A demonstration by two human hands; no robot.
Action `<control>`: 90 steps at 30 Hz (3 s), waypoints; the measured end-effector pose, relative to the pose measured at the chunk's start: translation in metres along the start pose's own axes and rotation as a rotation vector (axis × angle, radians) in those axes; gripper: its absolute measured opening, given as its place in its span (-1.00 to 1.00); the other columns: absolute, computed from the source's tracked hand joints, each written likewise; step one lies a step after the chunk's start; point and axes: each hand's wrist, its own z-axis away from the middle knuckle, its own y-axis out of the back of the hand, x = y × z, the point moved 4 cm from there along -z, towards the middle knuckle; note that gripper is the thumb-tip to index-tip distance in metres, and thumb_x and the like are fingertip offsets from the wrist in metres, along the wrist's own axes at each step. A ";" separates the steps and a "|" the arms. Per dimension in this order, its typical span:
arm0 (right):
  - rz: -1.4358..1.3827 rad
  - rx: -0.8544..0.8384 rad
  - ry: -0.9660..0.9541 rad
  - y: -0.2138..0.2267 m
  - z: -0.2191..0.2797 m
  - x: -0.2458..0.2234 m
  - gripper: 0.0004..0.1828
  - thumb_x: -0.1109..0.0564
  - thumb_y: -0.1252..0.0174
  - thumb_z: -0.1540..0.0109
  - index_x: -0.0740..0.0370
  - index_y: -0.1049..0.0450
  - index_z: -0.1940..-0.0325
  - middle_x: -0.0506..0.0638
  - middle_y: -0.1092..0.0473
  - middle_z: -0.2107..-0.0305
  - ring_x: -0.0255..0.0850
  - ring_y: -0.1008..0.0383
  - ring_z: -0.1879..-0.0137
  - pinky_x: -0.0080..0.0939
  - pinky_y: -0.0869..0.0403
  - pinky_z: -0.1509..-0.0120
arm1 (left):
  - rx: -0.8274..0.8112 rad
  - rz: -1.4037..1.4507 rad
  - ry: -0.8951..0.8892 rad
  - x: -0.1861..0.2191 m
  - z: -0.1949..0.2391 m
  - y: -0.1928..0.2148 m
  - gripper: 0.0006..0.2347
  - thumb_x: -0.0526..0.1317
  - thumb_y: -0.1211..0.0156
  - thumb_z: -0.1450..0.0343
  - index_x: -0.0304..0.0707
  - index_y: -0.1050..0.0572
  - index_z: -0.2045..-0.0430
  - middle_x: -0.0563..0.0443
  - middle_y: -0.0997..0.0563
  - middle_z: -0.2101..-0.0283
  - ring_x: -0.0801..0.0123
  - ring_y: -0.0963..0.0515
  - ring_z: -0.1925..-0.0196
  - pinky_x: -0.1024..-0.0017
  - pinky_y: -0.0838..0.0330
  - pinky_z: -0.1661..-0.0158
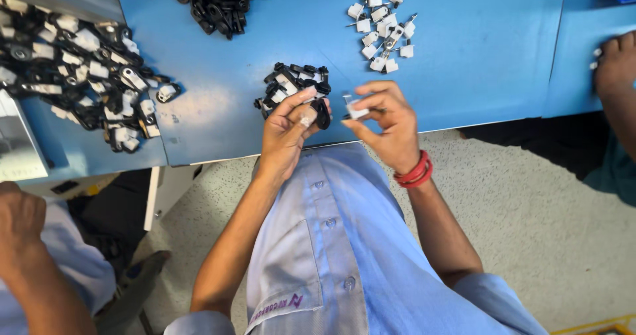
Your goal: The person repeatedly picks up small black and white plastic components from a blue table, joins them together by hand, and places the assembled units into a growing pile. The process is continuous and repetitive throughout the clip.
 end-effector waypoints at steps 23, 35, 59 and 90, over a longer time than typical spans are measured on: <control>0.141 -0.299 0.587 -0.013 -0.008 -0.102 -0.76 0.47 -0.25 -0.22 0.28 -0.54 0.09 0.08 -0.45 0.16 0.00 -0.53 -0.11 -0.01 -0.55 -0.26 | -0.446 0.456 0.366 0.018 0.049 -0.039 -0.67 -0.26 -0.23 -0.54 -0.40 -0.35 -0.15 -0.27 -0.63 0.01 0.12 -0.70 0.02 0.15 -0.62 -0.03; 0.721 -0.061 0.400 -0.106 0.006 -0.129 -0.73 0.40 -0.24 -0.26 0.27 -0.54 -0.03 0.02 -0.46 0.24 -0.09 -0.49 0.05 0.17 -0.27 -0.47 | -0.380 -0.822 -0.410 0.116 0.058 0.020 -0.80 -0.37 -0.42 -0.40 -0.30 -0.51 0.18 -0.20 -0.69 0.09 0.22 -0.72 0.14 0.35 -0.63 0.16; 0.153 -0.062 0.525 -0.047 -0.004 -0.087 -0.49 0.21 -0.40 -0.20 0.26 -0.20 -0.02 0.26 -0.53 0.03 0.03 -0.60 -0.20 0.14 -0.46 -0.43 | -0.016 -0.937 -0.526 0.084 0.069 -0.046 -0.85 -0.42 -0.07 -0.47 -0.40 -0.57 0.17 -0.04 -0.69 0.24 0.47 -0.67 0.22 0.51 -0.51 0.20; 0.357 -0.141 0.457 -0.098 0.010 -0.091 -0.48 -0.02 -0.56 -0.07 0.28 -0.44 0.12 0.06 -0.45 0.36 -0.19 -0.48 0.32 -0.21 -0.44 0.25 | -0.199 -0.407 -0.052 0.087 0.027 0.020 -0.79 -0.32 -0.22 -0.63 -0.58 -0.64 0.33 -0.10 -0.64 0.44 0.43 -0.60 0.42 0.46 -0.51 0.35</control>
